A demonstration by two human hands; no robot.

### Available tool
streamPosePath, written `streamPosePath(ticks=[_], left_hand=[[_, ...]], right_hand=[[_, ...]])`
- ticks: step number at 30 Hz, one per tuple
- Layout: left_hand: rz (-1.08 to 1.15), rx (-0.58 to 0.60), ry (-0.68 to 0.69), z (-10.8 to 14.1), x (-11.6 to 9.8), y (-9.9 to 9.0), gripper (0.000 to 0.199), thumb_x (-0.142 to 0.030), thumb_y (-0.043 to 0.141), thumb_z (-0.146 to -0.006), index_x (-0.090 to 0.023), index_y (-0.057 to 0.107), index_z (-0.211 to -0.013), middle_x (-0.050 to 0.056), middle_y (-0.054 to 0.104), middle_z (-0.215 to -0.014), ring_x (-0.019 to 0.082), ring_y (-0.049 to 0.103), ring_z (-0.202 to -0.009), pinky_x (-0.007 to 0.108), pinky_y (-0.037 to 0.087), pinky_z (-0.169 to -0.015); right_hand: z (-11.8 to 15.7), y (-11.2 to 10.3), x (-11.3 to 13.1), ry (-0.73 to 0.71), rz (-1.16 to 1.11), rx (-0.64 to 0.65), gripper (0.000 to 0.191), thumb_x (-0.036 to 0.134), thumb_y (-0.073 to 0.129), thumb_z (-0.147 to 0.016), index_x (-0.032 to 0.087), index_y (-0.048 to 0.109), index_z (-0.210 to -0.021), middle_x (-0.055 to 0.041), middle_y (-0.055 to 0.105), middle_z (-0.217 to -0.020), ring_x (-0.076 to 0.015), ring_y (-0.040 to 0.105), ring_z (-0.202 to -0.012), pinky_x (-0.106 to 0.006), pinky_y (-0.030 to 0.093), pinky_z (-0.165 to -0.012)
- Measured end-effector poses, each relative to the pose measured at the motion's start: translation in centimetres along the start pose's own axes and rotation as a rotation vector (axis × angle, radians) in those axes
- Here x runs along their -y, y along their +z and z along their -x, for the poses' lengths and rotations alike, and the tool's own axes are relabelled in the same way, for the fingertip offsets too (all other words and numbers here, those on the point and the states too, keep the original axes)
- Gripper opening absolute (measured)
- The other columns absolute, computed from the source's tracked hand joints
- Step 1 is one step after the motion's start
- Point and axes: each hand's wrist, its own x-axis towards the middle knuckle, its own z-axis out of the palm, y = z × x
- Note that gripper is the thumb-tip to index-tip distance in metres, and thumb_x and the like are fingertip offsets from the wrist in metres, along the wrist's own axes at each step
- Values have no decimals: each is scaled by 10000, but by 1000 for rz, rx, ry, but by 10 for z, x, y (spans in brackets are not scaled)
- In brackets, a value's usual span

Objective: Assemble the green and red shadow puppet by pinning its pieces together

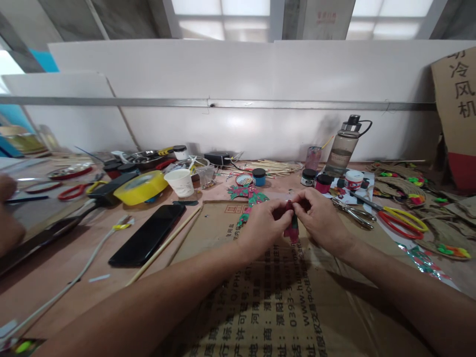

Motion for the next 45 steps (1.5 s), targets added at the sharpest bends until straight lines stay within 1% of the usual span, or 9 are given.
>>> streamPosePath(ticks=[5,8,16,26,32,37,39,42,45], left_hand=[[-126,7,8,0,0,0,164,-178,540,-838,-173,700,-805,12,711,-765,137,601,-686,239,428,-665],[-190,25,39,0,1,-1,155,-155,555,-839,-175,707,-817,17,715,-774,138,604,-692,241,426,-671],[-385,34,147,1,9,-2,193,-191,519,-889,-169,693,-808,44,716,-798,150,620,-708,253,440,-664],[-512,0,284,1,14,-3,214,-232,493,-931,-154,668,-835,58,698,-805,150,622,-710,246,444,-650],[-498,-41,299,-1,20,-3,205,-253,518,-929,-167,682,-842,48,676,-790,140,599,-698,239,434,-638],[-373,-82,277,-3,21,-3,169,-262,558,-909,-192,712,-907,36,686,-800,130,602,-705,235,449,-673],[-321,-60,241,-3,20,-4,168,-260,565,-900,-202,720,-928,33,700,-820,131,611,-721,240,458,-702],[-254,9,181,-3,17,-7,185,-251,568,-885,-205,727,-968,22,715,-834,132,616,-723,238,459,-718],[-145,60,110,-7,15,-11,258,-330,522,-900,-190,737,-865,9,703,-753,132,599,-673,230,454,-680]], right_hand=[[1,-2,0,-59,36,-2,107,97,538,-797,190,564,-752,-34,627,-782,-167,563,-730,-281,425,-671],[1,-5,2,-84,46,18,115,78,554,-797,185,579,-760,-30,630,-781,-160,563,-718,-270,420,-650],[1,-7,3,-101,48,55,119,61,591,-798,175,608,-770,-24,642,-775,-151,561,-694,-267,416,-639],[-2,-9,-6,-87,-21,65,93,119,646,-790,196,627,-741,-1,664,-750,-154,592,-710,-277,432,-666],[-4,-6,-13,1,-108,36,63,233,662,-814,200,608,-815,-5,637,-757,-156,579,-692,-280,443,-631],[-6,-6,-14,0,-142,15,109,263,663,-812,198,609,-881,-26,635,-853,-156,583,-729,-285,469,-652],[-6,-7,-14,-4,-148,27,105,275,649,-824,196,622,-887,-35,641,-874,-155,586,-726,-287,475,-650],[-6,-6,-16,6,-155,79,104,298,630,-846,197,640,-873,-29,656,-823,-161,594,-727,-295,475,-659],[-5,-6,-19,24,-156,109,133,325,636,-850,193,645,-866,-29,668,-802,-170,596,-744,-303,473,-680]])
